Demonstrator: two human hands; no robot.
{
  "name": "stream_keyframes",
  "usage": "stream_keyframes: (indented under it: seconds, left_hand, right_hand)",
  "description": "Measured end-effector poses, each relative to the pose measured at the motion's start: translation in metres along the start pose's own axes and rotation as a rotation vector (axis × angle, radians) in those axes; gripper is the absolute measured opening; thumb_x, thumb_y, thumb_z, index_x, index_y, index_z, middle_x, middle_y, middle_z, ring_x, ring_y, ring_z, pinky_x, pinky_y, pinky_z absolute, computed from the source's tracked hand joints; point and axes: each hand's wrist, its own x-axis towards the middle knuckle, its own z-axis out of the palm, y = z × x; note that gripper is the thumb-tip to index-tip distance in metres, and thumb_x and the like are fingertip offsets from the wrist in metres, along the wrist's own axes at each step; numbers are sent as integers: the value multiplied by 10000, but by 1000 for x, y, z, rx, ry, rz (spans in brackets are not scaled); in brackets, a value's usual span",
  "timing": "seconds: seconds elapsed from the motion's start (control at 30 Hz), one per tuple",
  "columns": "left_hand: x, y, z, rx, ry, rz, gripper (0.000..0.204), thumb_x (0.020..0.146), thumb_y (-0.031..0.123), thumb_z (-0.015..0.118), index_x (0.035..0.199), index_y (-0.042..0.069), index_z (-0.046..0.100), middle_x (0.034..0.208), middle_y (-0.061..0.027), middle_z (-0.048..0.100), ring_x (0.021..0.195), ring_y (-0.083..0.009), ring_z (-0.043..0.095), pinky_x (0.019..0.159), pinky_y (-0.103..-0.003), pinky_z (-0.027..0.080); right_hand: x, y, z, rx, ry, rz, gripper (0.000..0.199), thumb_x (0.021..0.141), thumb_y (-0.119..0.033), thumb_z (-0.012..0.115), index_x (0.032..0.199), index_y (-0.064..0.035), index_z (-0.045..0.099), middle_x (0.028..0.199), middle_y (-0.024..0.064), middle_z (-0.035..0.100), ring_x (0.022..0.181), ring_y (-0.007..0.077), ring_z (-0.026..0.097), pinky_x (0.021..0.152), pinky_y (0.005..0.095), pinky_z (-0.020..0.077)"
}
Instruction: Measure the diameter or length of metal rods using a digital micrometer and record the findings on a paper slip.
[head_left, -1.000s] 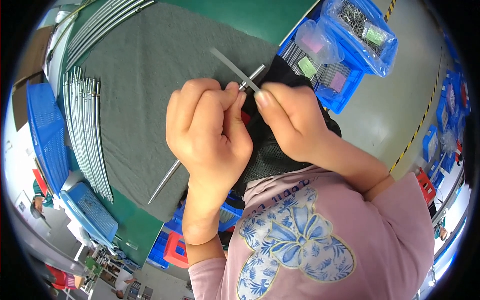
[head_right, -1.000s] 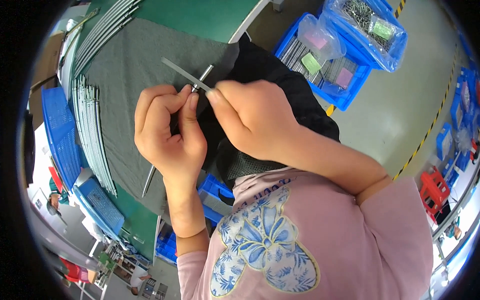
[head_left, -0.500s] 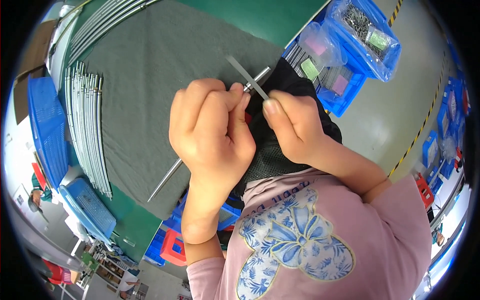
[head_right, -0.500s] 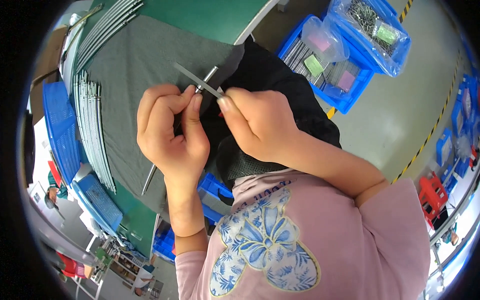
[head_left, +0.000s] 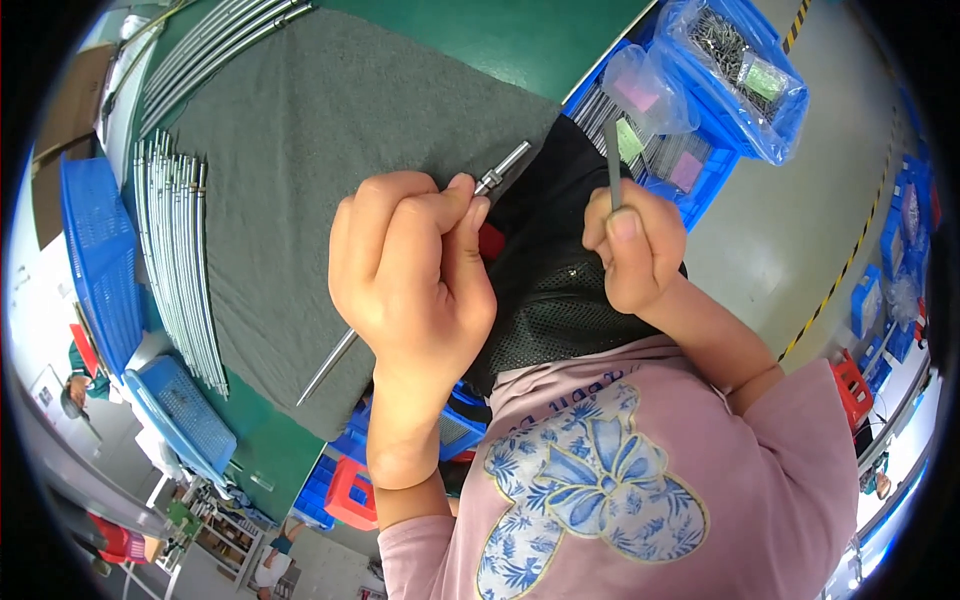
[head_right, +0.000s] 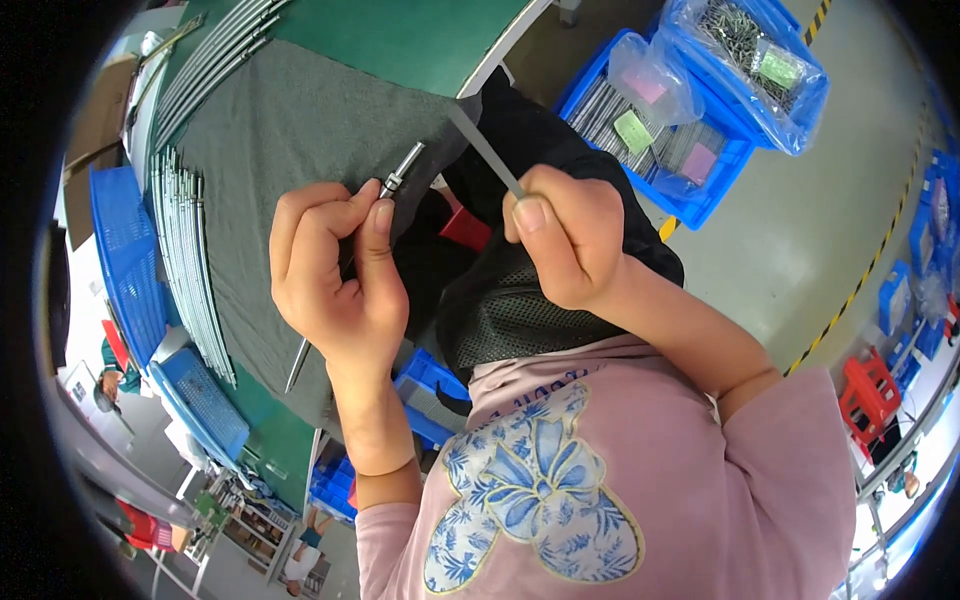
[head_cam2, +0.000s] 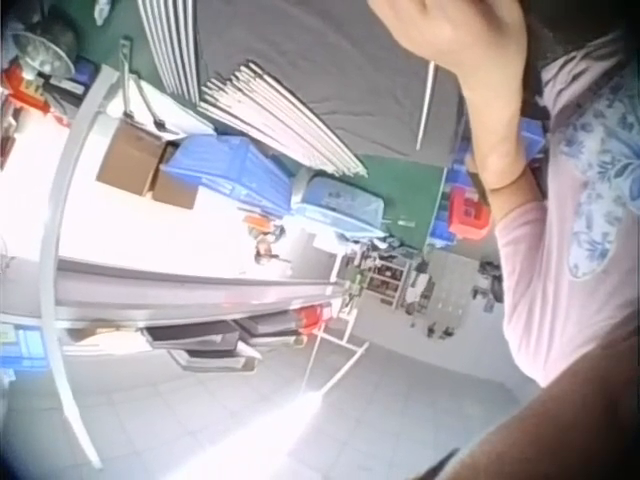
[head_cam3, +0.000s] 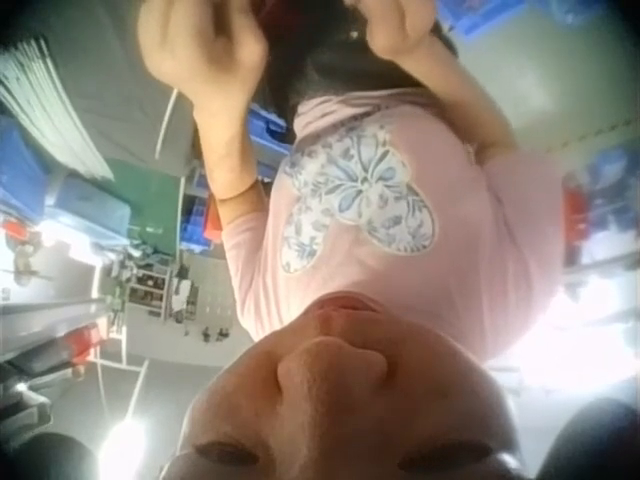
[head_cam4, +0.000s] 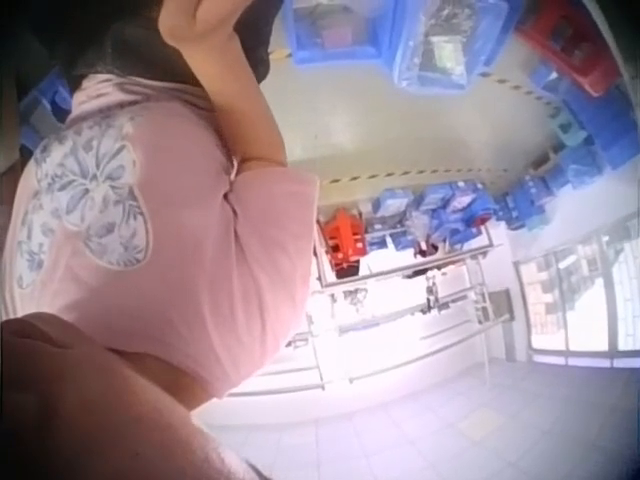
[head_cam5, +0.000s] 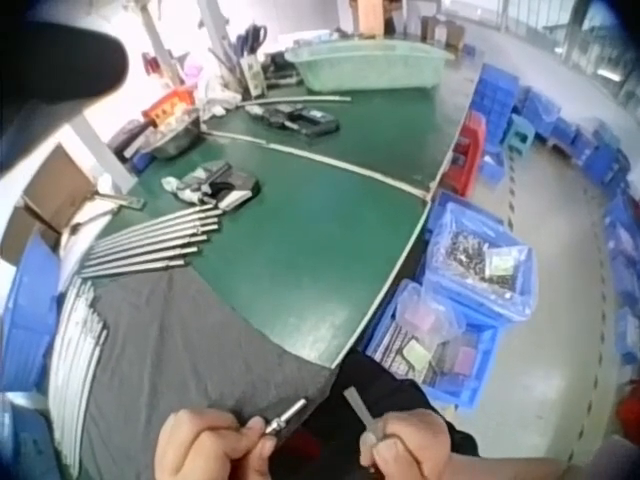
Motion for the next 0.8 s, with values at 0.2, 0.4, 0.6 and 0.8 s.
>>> stream_keyframes:
  seconds: [0.2, 0.4, 0.6, 0.8]
  left_hand:
    - [2, 1, -2, 20, -33, -14, 140, 603, -20, 670, 684, 32, 567, 691, -68, 518, 575, -212, 473, 508, -295, 375]
    - [2, -1, -3, 21, -30, 13, 133, 610, -10, 665, 693, 32, 569, 695, -75, 519, 577, -217, 478, 513, -299, 380]
    - [1, -1, -1, 0, -20, 14, 146, 605, -7, 664, 702, 32, 562, 690, -74, 512, 582, -223, 481, 517, -300, 384]
    - [4, 7, 0, 8, -3, -62, 195, 582, 1, 683, 703, 39, 536, 685, -69, 508, 577, -223, 489, 506, -303, 385]
  right_hand:
    - [23, -9, 19, -92, 148, -3, 162, 742, -72, 610, 654, -19, 485, 490, 15, 442, 400, 64, 381, 383, 197, 299]
    - [41, -15, 38, -332, 220, -81, 313, 648, -173, 746, 674, -64, 455, 476, -26, 441, 337, 49, 343, 342, 197, 282]
    - [50, -9, 31, -274, 418, 8, 249, 696, -72, 689, 699, -51, 440, 463, -21, 434, 355, 33, 366, 356, 196, 284]
    - [38, -11, 10, 65, 167, 72, 136, 830, -100, 536, 745, -23, 464, 509, -38, 397, 446, 11, 323, 419, 179, 257]
